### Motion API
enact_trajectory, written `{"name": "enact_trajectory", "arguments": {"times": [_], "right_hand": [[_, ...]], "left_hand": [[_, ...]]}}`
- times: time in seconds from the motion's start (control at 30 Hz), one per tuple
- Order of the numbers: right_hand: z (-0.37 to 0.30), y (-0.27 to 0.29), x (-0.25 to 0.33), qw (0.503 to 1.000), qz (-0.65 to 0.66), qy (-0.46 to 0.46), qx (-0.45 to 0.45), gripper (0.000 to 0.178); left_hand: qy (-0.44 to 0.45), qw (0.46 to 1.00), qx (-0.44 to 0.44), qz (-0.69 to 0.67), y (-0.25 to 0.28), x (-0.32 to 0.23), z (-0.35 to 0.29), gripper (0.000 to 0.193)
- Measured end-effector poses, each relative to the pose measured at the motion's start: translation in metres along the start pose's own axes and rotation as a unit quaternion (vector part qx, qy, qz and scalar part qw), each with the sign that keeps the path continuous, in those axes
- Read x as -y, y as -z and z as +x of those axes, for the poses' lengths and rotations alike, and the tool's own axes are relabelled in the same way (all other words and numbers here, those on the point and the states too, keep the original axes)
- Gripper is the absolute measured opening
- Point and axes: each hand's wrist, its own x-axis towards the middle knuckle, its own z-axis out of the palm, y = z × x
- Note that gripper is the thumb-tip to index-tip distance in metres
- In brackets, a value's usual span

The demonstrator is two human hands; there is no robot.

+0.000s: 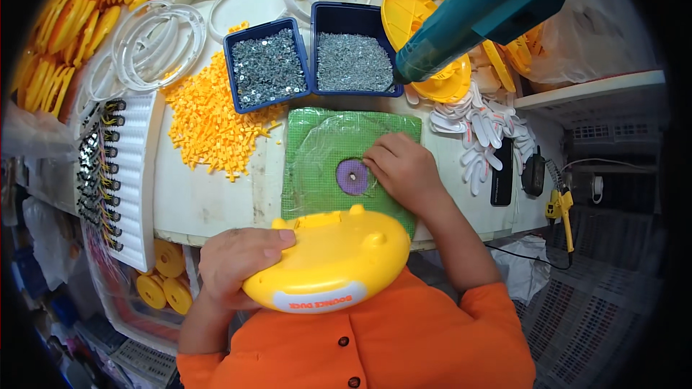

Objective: Assembling yellow plastic toy components using a glue gun and a power screwdriver.

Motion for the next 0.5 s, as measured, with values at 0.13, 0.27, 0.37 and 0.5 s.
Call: {"name": "enact_trajectory", "arguments": {"times": [0.13, 0.27, 0.37, 0.5], "right_hand": [[-0.002, 0.007, -0.012, 0.926, 0.280, -0.221, -0.122, 0.009], [-0.011, 0.026, -0.001, 0.823, 0.481, -0.235, -0.188, 0.012], [-0.026, 0.023, 0.006, 0.835, 0.457, -0.253, -0.171, 0.008], [-0.028, 0.019, 0.010, 0.940, 0.254, -0.190, -0.122, 0.008]], "left_hand": [[-0.147, 0.982, 0.078, 0.089, -0.008, 0.019, 0.029, 0.014], [-0.230, 0.948, 0.146, 0.165, -0.037, 0.061, 0.033, 0.021], [-0.236, 0.918, 0.255, 0.193, -0.041, 0.077, 0.031, 0.025], [-0.168, 0.900, 0.352, 0.192, -0.031, 0.073, 0.025, 0.030]]}}
